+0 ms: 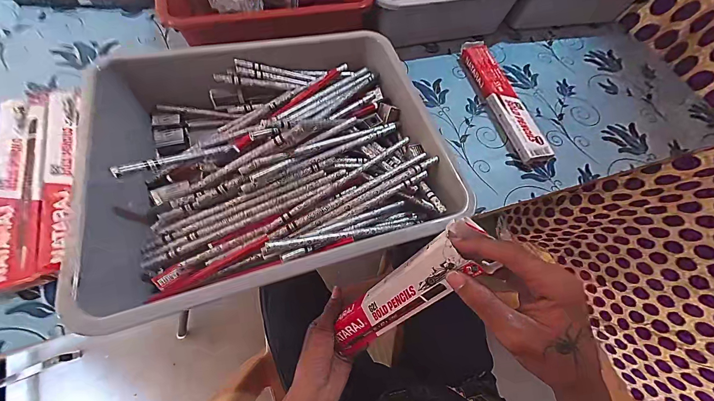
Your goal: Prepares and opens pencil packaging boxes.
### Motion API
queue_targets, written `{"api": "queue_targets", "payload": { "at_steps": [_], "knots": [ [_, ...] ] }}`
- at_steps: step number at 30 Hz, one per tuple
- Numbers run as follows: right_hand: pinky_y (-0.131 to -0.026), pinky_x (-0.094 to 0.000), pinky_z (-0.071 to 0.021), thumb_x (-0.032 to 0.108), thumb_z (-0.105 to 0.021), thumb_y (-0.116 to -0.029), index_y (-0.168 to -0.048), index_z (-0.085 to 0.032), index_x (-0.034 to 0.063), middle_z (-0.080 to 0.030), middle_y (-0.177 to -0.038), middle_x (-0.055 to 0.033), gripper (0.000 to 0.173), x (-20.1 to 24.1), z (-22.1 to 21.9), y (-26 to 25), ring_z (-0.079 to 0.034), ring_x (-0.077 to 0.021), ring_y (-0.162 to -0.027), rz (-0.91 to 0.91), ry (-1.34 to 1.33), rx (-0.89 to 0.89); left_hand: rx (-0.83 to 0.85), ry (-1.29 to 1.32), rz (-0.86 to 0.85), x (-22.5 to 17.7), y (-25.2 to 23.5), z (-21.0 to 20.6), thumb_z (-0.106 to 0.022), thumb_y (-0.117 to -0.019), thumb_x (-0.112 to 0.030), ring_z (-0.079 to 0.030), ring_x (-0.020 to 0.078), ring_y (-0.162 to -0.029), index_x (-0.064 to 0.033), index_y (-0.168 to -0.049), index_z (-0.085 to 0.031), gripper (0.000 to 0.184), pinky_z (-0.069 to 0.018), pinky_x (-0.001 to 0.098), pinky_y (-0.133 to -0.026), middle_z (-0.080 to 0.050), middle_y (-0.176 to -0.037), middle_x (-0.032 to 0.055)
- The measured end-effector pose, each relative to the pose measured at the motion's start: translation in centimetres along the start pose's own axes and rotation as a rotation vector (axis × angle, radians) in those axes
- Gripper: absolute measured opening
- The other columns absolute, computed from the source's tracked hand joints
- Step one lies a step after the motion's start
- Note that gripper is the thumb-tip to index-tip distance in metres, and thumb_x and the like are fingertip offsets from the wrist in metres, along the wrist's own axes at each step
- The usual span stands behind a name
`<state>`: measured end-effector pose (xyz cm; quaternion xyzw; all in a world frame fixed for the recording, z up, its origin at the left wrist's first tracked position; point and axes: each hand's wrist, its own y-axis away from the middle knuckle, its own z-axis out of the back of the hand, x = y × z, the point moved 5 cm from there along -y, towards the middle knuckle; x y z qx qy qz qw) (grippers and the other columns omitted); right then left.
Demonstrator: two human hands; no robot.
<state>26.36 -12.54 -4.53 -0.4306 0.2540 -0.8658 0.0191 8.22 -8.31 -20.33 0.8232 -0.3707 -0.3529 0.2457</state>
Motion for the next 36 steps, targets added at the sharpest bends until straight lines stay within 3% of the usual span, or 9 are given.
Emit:
{"api": "queue_targets", "payload": {
  "at_steps": [3,8,15,18,23,26,29,32,36],
  "knots": [
    [-0.098,-0.0187,-0.0551,0.017,-0.068,-0.0971,-0.121,-0.069,0.0024,-0.073,-0.121,-0.0043,0.028,-0.5,-1.0,0.5,-0.065,-0.0035,-0.118,0.048,-0.113,-0.093,-0.038,-0.017,0.015,0.3,0.0,-0.9,-0.032,-0.1117,-0.039,-0.073,0.0112,-0.072,-0.0078,-0.102,-0.069,0.049,-0.0596,0.024,-0.06,-0.075,-0.085,0.0064],
    [-0.093,-0.02,-0.0591,0.023,-0.077,-0.0926,-0.146,-0.041,0.0344,-0.066,-0.129,0.0196,0.065,0.1,-1.8,2.0,-0.068,0.0006,-0.11,0.089,-0.299,-0.441,0.042,0.014,-0.069,0.8,0.5,-2.3,-0.024,-0.1119,-0.042,-0.074,0.0109,-0.077,-0.0108,-0.103,-0.071,0.057,-0.0615,0.0252,-0.067,-0.076,-0.088,0.0054],
    [-0.088,-0.0175,-0.0597,0.016,-0.075,-0.0941,-0.128,-0.054,0.0225,-0.068,-0.12,0.0132,0.04,-0.1,-1.0,4.2,-0.068,0.0013,-0.106,0.1,-0.32,-0.532,0.062,0.049,-0.033,3.5,1.4,-2.0,-0.022,-0.1091,-0.029,-0.075,0.0193,-0.09,-0.0113,-0.1,-0.07,0.053,-0.0631,0.0375,-0.078,-0.077,-0.094,0.0076],
    [-0.081,-0.0187,-0.0619,0.014,-0.071,-0.0959,-0.122,-0.058,0.0161,-0.073,-0.109,0.007,0.03,-1.0,-0.2,5.1,-0.072,-0.0013,-0.095,0.014,-0.294,-0.469,0.117,0.084,0.109,5.5,2.5,-1.3,-0.023,-0.1097,-0.036,-0.073,0.0256,-0.104,-0.0079,-0.112,-0.069,0.054,-0.061,0.0447,-0.089,-0.076,-0.107,0.0114],
    [-0.083,-0.0189,-0.0614,0.018,-0.07,-0.0965,-0.126,-0.058,0.0255,-0.071,-0.111,0.0157,0.033,-2.7,1.3,6.0,-0.071,0.001,-0.096,-0.224,-0.316,-0.276,0.21,-0.071,0.306,8.1,4.8,1.5,-0.019,-0.1084,-0.046,-0.063,0.0262,-0.124,-0.0001,-0.137,-0.053,0.064,-0.051,0.0442,-0.105,-0.067,-0.13,0.0137],
    [-0.074,-0.0171,-0.0606,0.018,-0.072,-0.0941,-0.125,-0.06,0.0236,-0.07,-0.108,0.0128,0.034,-4.8,1.7,6.1,-0.069,0.0004,-0.089,-0.392,-0.416,-0.103,0.461,-0.643,-0.008,7.4,5.8,2.9,-0.03,-0.1061,-0.059,-0.057,0.0075,-0.13,0.0002,-0.149,-0.044,0.074,-0.0469,0.0297,-0.111,-0.06,-0.143,0.001],
    [-0.065,-0.0164,-0.0603,0.011,-0.071,-0.092,-0.123,-0.061,0.0174,-0.072,-0.103,0.0073,0.033,-6.5,1.0,5.9,-0.07,-0.0013,-0.08,-0.492,-0.508,0.054,0.487,-0.975,-0.407,5.0,5.5,1.9,-0.035,-0.1061,-0.058,-0.062,0.0142,-0.126,0.0108,-0.146,-0.043,0.08,-0.0531,0.0331,-0.105,-0.062,-0.139,0.0154],
    [-0.066,-0.0164,-0.0599,0.01,-0.07,-0.092,-0.122,-0.063,0.0155,-0.072,-0.102,0.0062,0.031,-5.9,-0.8,6.3,-0.069,-0.002,-0.08,-0.503,-0.561,0.211,0.385,-1.045,-0.751,2.1,6.5,-1.4,-0.052,-0.1067,-0.032,-0.069,0.0064,-0.105,-0.0004,-0.135,-0.055,0.043,-0.0581,0.0247,-0.091,-0.071,-0.114,0.0047],
    [-0.071,-0.0168,-0.0607,0.012,-0.071,-0.0941,-0.122,-0.064,0.0172,-0.073,-0.1,0.0061,0.029,-4.5,-2.8,7.5,-0.071,-0.0024,-0.083,-0.508,-0.613,0.293,0.276,-0.887,-0.941,0.5,6.7,-3.6,-0.062,-0.1017,-0.025,-0.066,-0.0023,-0.088,-0.0142,-0.127,-0.059,0.028,-0.0591,0.0169,-0.078,-0.066,-0.102,-0.0085]
  ]
}}
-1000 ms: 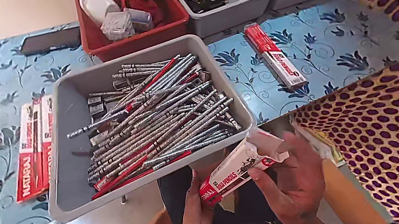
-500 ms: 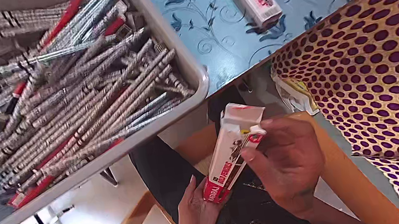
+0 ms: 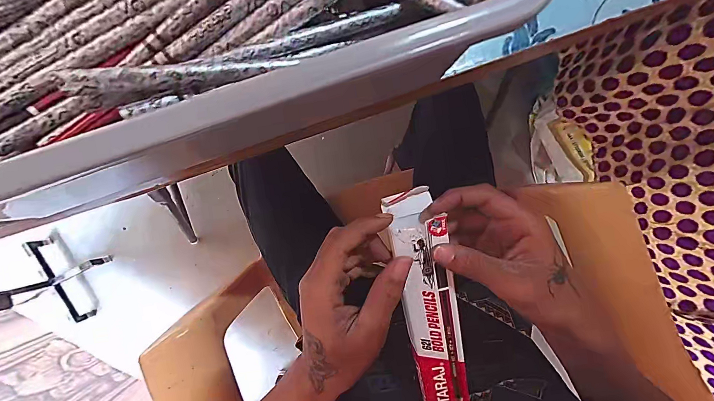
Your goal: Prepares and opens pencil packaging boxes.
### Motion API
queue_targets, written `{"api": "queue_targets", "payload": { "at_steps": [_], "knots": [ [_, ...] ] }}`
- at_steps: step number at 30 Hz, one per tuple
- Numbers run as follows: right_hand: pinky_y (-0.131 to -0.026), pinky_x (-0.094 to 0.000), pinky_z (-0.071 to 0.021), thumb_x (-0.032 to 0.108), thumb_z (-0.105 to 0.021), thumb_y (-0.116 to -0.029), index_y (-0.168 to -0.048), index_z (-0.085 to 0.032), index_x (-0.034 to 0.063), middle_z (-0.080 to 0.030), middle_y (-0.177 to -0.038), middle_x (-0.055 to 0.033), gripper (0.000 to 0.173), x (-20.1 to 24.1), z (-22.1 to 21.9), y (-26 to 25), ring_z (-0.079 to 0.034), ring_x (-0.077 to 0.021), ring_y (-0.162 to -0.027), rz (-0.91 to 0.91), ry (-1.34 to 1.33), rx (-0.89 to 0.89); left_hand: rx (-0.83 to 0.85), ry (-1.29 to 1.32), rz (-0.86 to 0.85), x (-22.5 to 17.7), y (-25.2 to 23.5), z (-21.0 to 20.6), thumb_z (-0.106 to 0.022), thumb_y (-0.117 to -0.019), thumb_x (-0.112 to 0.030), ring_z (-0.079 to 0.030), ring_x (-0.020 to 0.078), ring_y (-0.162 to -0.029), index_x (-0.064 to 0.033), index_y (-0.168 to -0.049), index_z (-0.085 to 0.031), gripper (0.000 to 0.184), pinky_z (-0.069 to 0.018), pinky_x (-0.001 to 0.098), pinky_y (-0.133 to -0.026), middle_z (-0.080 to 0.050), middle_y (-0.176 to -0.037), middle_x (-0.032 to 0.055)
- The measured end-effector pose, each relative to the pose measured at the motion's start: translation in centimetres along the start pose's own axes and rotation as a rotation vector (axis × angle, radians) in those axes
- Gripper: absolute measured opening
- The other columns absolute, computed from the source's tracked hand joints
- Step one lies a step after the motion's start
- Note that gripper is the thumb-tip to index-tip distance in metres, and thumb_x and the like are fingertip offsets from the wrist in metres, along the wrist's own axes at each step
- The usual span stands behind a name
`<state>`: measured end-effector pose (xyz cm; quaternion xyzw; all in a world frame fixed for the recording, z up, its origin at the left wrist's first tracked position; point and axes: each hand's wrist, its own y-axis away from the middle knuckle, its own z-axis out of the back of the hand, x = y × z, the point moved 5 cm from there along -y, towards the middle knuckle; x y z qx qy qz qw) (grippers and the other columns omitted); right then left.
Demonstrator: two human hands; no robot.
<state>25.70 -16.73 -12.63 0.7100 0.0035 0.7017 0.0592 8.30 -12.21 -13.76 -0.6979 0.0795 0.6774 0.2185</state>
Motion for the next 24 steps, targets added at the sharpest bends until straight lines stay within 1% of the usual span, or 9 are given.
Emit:
{"api": "queue_targets", "payload": {
  "at_steps": [2,5,7,9,13,17,19,22,24],
  "knots": [
    [-0.072,-0.0163,-0.0605,0.014,-0.071,-0.0945,-0.121,-0.065,0.0188,-0.073,-0.1,0.0068,0.028,-0.3,0.0,0.4,-0.071,-0.0017,-0.083,0.002,0.001,-0.016,-0.041,0.081,0.027,0.7,0.4,-0.3,-0.064,-0.1004,-0.02,-0.068,-0.0004,-0.09,-0.0155,-0.124,-0.061,0.024,-0.0606,0.019,-0.078,-0.068,-0.107,-0.008],
    [-0.072,-0.0161,-0.0604,0.015,-0.071,-0.0944,-0.121,-0.065,0.0187,-0.074,-0.101,0.0059,0.027,-0.5,0.3,0.8,-0.071,-0.0019,-0.083,0.004,-0.019,-0.008,-0.018,0.125,0.07,1.3,1.2,-0.9,-0.066,-0.0989,-0.017,-0.069,0.0025,-0.097,-0.0132,-0.128,-0.062,0.03,-0.0617,0.0212,-0.082,-0.066,-0.117,-0.0042],
    [-0.073,-0.0164,-0.0608,0.013,-0.071,-0.095,-0.121,-0.064,0.0174,-0.074,-0.102,0.0046,0.027,-0.5,0.2,0.8,-0.071,-0.0024,-0.084,0.015,-0.044,0.022,0.014,0.141,0.076,1.3,1.1,-0.9,-0.066,-0.0992,-0.017,-0.069,0.0024,-0.098,-0.012,-0.129,-0.062,0.031,-0.0617,0.0204,-0.081,-0.066,-0.12,-0.0037],
    [-0.073,-0.0166,-0.0609,0.013,-0.07,-0.0951,-0.121,-0.065,0.0172,-0.074,-0.103,0.0042,0.026,-0.2,0.1,0.7,-0.072,-0.0028,-0.085,0.01,-0.034,0.025,0.02,0.166,0.077,1.0,0.8,-0.8,-0.064,-0.1001,-0.017,-0.07,0.0008,-0.097,-0.0129,-0.126,-0.064,0.026,-0.0616,0.0197,-0.081,-0.068,-0.118,-0.0069],
    [-0.075,-0.0162,-0.0608,0.022,-0.064,-0.1008,-0.116,-0.072,0.0186,-0.073,-0.105,0.009,0.017,0.6,0.2,0.5,-0.071,-0.0003,-0.087,0.047,0.059,-0.024,0.012,0.189,0.096,0.7,0.0,-0.2,-0.063,-0.101,-0.021,-0.069,-0.0042,-0.087,-0.015,-0.115,-0.068,0.016,-0.059,0.0141,-0.075,-0.072,-0.105,-0.0129],
    [-0.075,-0.0176,-0.0613,0.024,-0.063,-0.1019,-0.105,-0.078,0.0168,-0.074,-0.104,0.0076,0.017,1.2,1.0,-0.4,-0.071,-0.0019,-0.087,0.102,0.072,-0.065,0.051,0.218,0.128,0.6,-0.6,-0.1,-0.063,-0.1012,-0.021,-0.069,-0.0035,-0.082,-0.0133,-0.11,-0.069,0.013,-0.0603,0.0144,-0.071,-0.072,-0.102,-0.0121],
    [-0.073,-0.0173,-0.0613,0.022,-0.066,-0.1002,-0.107,-0.076,0.0171,-0.075,-0.098,0.007,0.013,1.5,1.1,-0.7,-0.071,-0.0021,-0.083,0.12,0.062,-0.094,0.067,0.213,0.123,0.3,-1.0,-0.1,-0.062,-0.1015,-0.021,-0.069,-0.0039,-0.085,-0.0132,-0.108,-0.07,0.013,-0.0602,0.0144,-0.073,-0.072,-0.102,-0.0125],
    [-0.07,-0.0133,-0.0592,0.026,-0.063,-0.102,-0.115,-0.061,0.0219,-0.072,-0.093,0.0122,0.014,2.3,1.3,-1.2,-0.07,0.0024,-0.079,0.075,0.099,-0.097,0.09,0.212,0.08,-0.1,-1.5,-0.3,-0.063,-0.1014,-0.02,-0.068,-0.0048,-0.089,-0.0124,-0.106,-0.071,0.012,-0.0593,0.0135,-0.076,-0.072,-0.103,-0.0119],
    [-0.068,-0.0131,-0.058,0.027,-0.06,-0.1036,-0.117,-0.067,0.0185,-0.072,-0.092,0.0107,0.017,2.6,1.5,-1.7,-0.068,0.0022,-0.077,0.044,0.082,-0.056,0.101,0.215,0.065,-0.2,-1.8,-0.6,-0.064,-0.101,-0.02,-0.068,-0.0036,-0.092,-0.0117,-0.106,-0.072,0.013,-0.0591,0.0138,-0.077,-0.071,-0.105,-0.0099]
  ]
}}
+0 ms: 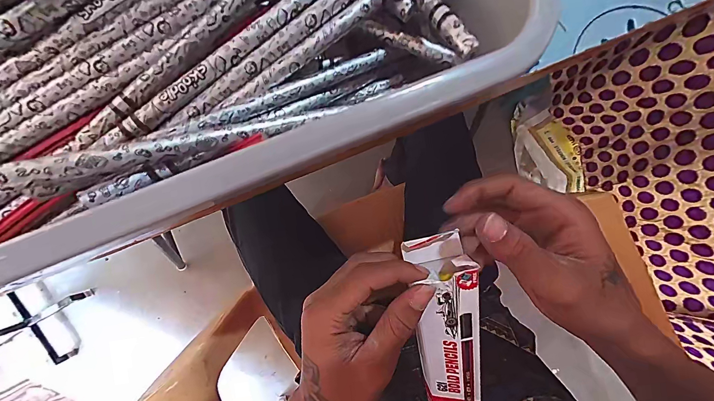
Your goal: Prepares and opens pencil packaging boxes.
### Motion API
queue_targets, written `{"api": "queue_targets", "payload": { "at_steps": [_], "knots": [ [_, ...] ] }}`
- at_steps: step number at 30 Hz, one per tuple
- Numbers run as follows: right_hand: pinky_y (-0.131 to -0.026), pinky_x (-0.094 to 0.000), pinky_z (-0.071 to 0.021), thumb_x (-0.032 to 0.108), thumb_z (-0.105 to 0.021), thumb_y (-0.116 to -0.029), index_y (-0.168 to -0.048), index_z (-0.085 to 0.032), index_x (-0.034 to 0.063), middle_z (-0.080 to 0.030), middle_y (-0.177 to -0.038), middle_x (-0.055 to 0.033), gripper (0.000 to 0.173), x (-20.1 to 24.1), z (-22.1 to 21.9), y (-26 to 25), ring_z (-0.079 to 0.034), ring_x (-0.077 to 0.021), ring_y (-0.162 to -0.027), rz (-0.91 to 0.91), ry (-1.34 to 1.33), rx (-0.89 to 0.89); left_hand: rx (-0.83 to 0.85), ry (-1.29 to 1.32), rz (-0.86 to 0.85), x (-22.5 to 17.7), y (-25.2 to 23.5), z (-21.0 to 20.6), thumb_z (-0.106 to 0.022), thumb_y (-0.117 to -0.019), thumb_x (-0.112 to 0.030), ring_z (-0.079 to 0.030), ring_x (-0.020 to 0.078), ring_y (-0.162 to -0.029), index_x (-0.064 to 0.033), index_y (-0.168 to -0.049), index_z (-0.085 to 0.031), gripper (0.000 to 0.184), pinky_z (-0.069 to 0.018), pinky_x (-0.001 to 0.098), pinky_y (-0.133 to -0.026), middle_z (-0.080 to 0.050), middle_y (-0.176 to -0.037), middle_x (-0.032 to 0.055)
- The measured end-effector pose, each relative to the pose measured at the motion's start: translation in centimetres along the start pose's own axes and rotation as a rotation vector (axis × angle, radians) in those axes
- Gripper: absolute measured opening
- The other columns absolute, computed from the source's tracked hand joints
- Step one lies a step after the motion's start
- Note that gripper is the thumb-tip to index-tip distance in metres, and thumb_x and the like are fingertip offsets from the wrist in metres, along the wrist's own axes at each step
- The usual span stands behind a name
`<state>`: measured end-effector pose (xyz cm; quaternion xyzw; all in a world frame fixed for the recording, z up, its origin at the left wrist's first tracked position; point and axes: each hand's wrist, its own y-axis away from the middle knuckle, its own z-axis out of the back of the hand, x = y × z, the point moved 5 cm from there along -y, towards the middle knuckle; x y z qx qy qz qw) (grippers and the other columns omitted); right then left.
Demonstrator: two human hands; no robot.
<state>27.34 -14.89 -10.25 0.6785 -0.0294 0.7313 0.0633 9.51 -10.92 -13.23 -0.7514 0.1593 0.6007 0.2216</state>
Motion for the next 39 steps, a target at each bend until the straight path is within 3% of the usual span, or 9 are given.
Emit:
{"api": "queue_targets", "payload": {
  "at_steps": [4,8,10,15,18,22,27,39],
  "knots": [
    [-0.069,-0.0136,-0.0585,0.021,-0.064,-0.1,-0.103,-0.076,0.0148,-0.074,-0.088,0.0081,0.013,0.6,0.1,-0.8,-0.07,0.0011,-0.078,-0.013,0.03,0.043,-0.022,-0.04,0.0,0.0,-0.4,-0.1,-0.068,-0.0987,-0.02,-0.069,-0.0012,-0.094,-0.0116,-0.104,-0.075,0.013,-0.0595,0.0136,-0.075,-0.071,-0.109,-0.006],
    [-0.068,-0.0133,-0.0581,0.015,-0.067,-0.0967,-0.11,-0.075,0.0126,-0.074,-0.086,0.007,0.016,0.6,0.2,-0.6,-0.069,0.0003,-0.075,-0.07,0.018,0.021,-0.055,-0.049,-0.013,-0.2,-0.3,-0.3,-0.07,-0.0965,-0.017,-0.069,-0.0014,-0.095,-0.0098,-0.104,-0.076,0.012,-0.0594,0.0129,-0.074,-0.072,-0.107,-0.0057],
    [-0.068,-0.013,-0.0581,0.017,-0.066,-0.0972,-0.105,-0.077,0.0148,-0.074,-0.085,0.0076,0.013,0.5,0.3,-0.5,-0.069,0.0012,-0.075,-0.076,0.01,0.023,-0.063,-0.022,-0.016,-0.2,-0.3,-0.4,-0.07,-0.0962,-0.015,-0.069,-0.0006,-0.095,-0.0095,-0.106,-0.075,0.012,-0.0601,0.0141,-0.076,-0.072,-0.108,-0.006],
    [-0.069,-0.0146,-0.0599,0.018,-0.064,-0.0986,-0.106,-0.077,0.0152,-0.075,-0.087,0.0075,0.015,0.9,0.7,-0.5,-0.071,-0.0001,-0.077,-0.076,0.023,0.056,-0.088,0.022,0.043,-0.3,-0.4,-0.6,-0.073,-0.0941,-0.016,-0.072,0.0017,-0.087,-0.0153,-0.119,-0.062,0.027,-0.0613,0.0164,-0.073,-0.073,-0.11,-0.0069],
    [-0.068,-0.0151,-0.0602,0.019,-0.062,-0.1002,-0.107,-0.075,0.015,-0.074,-0.087,0.0073,0.016,1.4,0.8,-0.7,-0.071,-0.0006,-0.076,-0.087,0.047,0.105,-0.058,0.015,0.037,-0.4,-0.7,-0.6,-0.072,-0.0946,-0.016,-0.072,0.0019,-0.086,-0.0121,-0.127,-0.063,0.034,-0.0607,0.0159,-0.073,-0.074,-0.109,-0.0053],
    [-0.066,-0.0141,-0.0593,0.026,-0.064,-0.0999,-0.103,-0.074,0.0171,-0.074,-0.09,0.0083,0.014,1.6,1.2,-0.7,-0.07,-0.0002,-0.078,-0.066,0.114,0.167,-0.048,0.015,0.033,-0.3,-0.8,-0.7,-0.071,-0.0949,-0.014,-0.071,0.0009,-0.085,-0.0066,-0.12,-0.07,0.026,-0.0612,0.0168,-0.074,-0.074,-0.106,-0.0049],
    [-0.066,-0.0137,-0.0595,0.024,-0.065,-0.099,-0.102,-0.076,0.0166,-0.075,-0.092,0.0085,0.013,1.8,1.4,-0.7,-0.071,-0.0004,-0.081,-0.063,0.167,0.193,-0.045,0.006,0.047,-0.2,-0.8,-0.7,-0.072,-0.0944,-0.014,-0.069,0.0002,-0.085,-0.006,-0.109,-0.075,0.017,-0.0606,0.0161,-0.072,-0.073,-0.105,-0.0039],
    [-0.064,-0.0138,-0.0585,0.02,-0.066,-0.097,-0.094,-0.074,0.0144,-0.074,-0.086,0.0068,0.01,1.2,0.9,-0.4,-0.07,-0.0002,-0.077,-0.042,0.138,0.143,-0.024,0.02,0.04,0.1,-0.2,-0.5,-0.072,-0.0949,-0.018,-0.07,-0.0001,-0.089,-0.0115,-0.111,-0.076,0.018,-0.0604,0.0153,-0.076,-0.073,-0.108,-0.0068]
  ]
}}
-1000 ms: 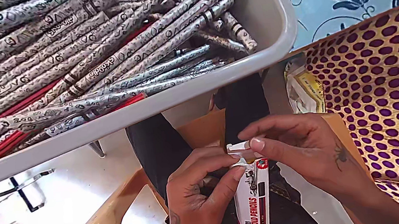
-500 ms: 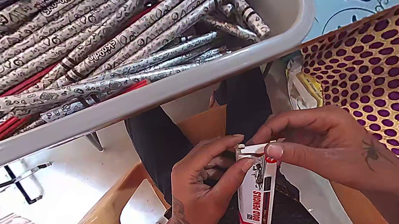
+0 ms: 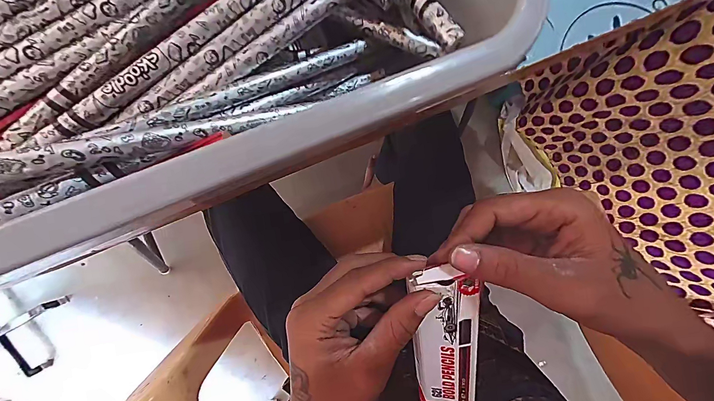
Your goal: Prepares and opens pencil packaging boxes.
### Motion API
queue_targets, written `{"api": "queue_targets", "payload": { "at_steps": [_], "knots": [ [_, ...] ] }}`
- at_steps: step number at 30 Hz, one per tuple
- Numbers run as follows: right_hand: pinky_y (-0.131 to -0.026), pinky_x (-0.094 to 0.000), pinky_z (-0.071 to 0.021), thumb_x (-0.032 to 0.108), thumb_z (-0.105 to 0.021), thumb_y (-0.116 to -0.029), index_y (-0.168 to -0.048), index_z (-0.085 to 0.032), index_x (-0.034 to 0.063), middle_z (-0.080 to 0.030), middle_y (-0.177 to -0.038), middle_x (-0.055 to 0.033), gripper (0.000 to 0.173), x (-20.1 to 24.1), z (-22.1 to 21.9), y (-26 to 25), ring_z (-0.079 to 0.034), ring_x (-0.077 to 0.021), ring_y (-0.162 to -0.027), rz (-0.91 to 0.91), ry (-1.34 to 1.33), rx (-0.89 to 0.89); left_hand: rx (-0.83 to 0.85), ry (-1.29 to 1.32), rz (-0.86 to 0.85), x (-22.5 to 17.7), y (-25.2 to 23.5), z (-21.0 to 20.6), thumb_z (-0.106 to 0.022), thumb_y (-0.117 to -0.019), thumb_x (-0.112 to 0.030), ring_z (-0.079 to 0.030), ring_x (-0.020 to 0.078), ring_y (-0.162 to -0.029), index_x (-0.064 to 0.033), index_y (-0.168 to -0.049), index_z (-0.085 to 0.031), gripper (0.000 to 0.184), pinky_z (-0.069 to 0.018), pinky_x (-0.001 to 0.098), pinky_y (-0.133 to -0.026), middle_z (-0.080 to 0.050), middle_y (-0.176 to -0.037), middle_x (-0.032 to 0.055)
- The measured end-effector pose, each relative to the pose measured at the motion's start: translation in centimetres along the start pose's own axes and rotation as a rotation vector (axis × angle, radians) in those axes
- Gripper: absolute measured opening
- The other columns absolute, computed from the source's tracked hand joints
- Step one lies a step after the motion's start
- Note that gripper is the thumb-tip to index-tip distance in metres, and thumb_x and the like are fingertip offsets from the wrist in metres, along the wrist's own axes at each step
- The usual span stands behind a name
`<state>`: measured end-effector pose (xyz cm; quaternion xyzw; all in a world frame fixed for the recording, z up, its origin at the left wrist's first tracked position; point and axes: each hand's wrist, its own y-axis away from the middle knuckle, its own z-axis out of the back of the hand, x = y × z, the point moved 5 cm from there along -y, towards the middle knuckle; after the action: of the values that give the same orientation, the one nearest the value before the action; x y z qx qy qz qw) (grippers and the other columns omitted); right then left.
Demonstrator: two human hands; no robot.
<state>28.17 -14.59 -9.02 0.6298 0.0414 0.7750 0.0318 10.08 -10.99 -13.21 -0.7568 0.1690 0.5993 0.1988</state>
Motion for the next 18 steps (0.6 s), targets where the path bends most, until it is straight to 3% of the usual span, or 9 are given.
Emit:
{"api": "queue_targets", "payload": {
  "at_steps": [8,11,18],
  "knots": [
    [-0.061,-0.0145,-0.0581,0.021,-0.065,-0.0967,-0.088,-0.072,0.0145,-0.072,-0.083,0.0056,0.012,-0.3,-0.1,-0.2,-0.069,-0.001,-0.072,-0.038,-0.053,0.032,0.019,0.015,0.001,0.0,0.0,0.1,-0.072,-0.0947,-0.017,-0.069,-0.0002,-0.087,-0.0119,-0.112,-0.075,0.018,-0.06,0.015,-0.074,-0.073,-0.106,-0.0065],
    [-0.06,-0.0149,-0.0581,0.02,-0.066,-0.0966,-0.087,-0.072,0.0144,-0.072,-0.081,0.0044,0.013,-0.4,-0.2,-0.2,-0.069,-0.0018,-0.07,-0.07,-0.09,0.033,0.009,-0.017,-0.056,-0.2,0.2,0.1,-0.072,-0.0954,-0.017,-0.071,0.0003,-0.087,-0.0155,-0.114,-0.067,0.019,-0.061,0.0151,-0.075,-0.073,-0.108,-0.0078],
    [-0.061,-0.0165,-0.0587,0.021,-0.066,-0.0967,-0.087,-0.071,0.0136,-0.072,-0.081,0.0021,0.013,-0.5,-0.1,0.0,-0.07,-0.0045,-0.072,-0.064,-0.148,0.029,0.075,-0.341,-0.244,-1.6,0.5,0.2,-0.068,-0.0996,-0.017,-0.07,0.0038,-0.095,-0.0058,-0.104,-0.066,0.012,-0.0595,0.0167,-0.081,-0.073,-0.107,0.002]
  ]
}}
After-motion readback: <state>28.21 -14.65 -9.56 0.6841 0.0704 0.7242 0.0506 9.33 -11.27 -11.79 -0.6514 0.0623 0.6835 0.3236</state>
